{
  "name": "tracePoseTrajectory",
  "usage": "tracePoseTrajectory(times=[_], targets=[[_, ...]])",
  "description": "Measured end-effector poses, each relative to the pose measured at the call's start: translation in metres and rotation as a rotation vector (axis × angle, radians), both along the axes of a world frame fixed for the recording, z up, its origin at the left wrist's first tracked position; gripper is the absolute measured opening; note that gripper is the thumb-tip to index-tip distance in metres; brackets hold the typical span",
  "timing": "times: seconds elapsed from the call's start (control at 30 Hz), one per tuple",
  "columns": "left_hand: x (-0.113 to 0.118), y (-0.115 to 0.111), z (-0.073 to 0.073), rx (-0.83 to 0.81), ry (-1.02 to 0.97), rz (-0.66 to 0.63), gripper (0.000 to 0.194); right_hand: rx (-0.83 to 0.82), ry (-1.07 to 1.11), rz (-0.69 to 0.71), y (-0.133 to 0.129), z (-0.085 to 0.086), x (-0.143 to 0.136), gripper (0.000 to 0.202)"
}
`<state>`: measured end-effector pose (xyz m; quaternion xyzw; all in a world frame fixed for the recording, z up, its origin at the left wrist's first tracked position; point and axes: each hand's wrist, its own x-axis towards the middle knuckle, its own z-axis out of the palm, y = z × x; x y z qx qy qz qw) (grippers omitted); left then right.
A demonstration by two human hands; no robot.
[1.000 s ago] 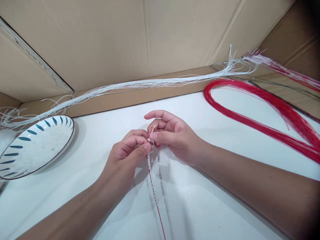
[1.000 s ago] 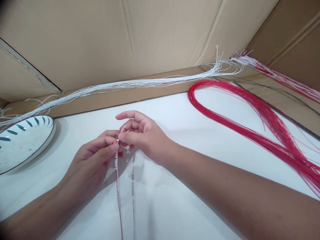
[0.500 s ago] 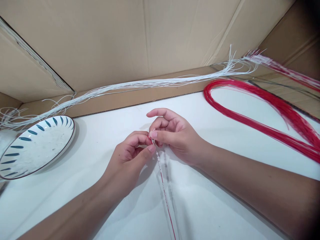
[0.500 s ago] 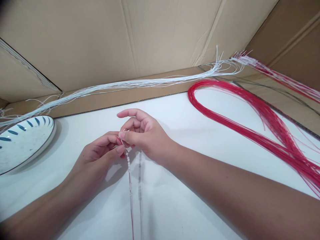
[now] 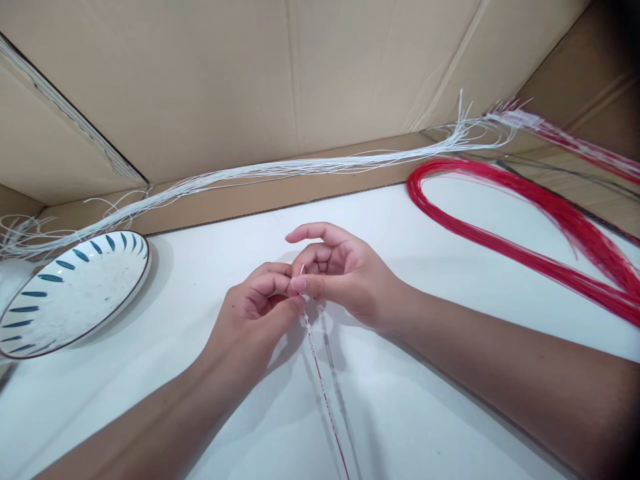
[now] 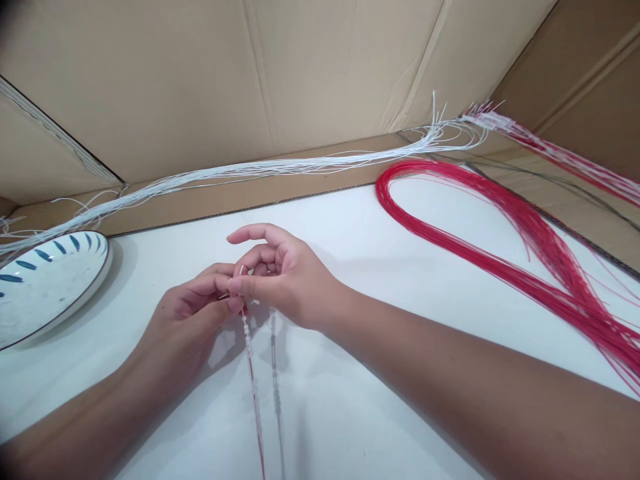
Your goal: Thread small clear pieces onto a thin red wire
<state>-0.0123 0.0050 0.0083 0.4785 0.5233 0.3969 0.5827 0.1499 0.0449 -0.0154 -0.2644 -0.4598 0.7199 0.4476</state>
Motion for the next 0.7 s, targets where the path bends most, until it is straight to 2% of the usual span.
tracePoseTrajectory(times=[0.23, 0.43, 0.7], targets=[[0.0022, -0.0024, 0.0026, 0.068, 0.095, -0.011, 0.017, -0.057, 0.048, -0.070, 0.0033, 0.0020, -0.0011, 0.046], [-0.0019, -0.0013, -0.0013, 0.033, 0.025, -0.033, 0.017, -0.040, 0.028, -0.088, 0.0035, 0.0014, -0.0004, 0.049], [-0.0011, 0.0013, -0.0055, 0.043, -0.067, 0.045, 0.018, -0.056, 0.044, -0.076, 0.0043, 0.0001, -0.0011, 0.052]])
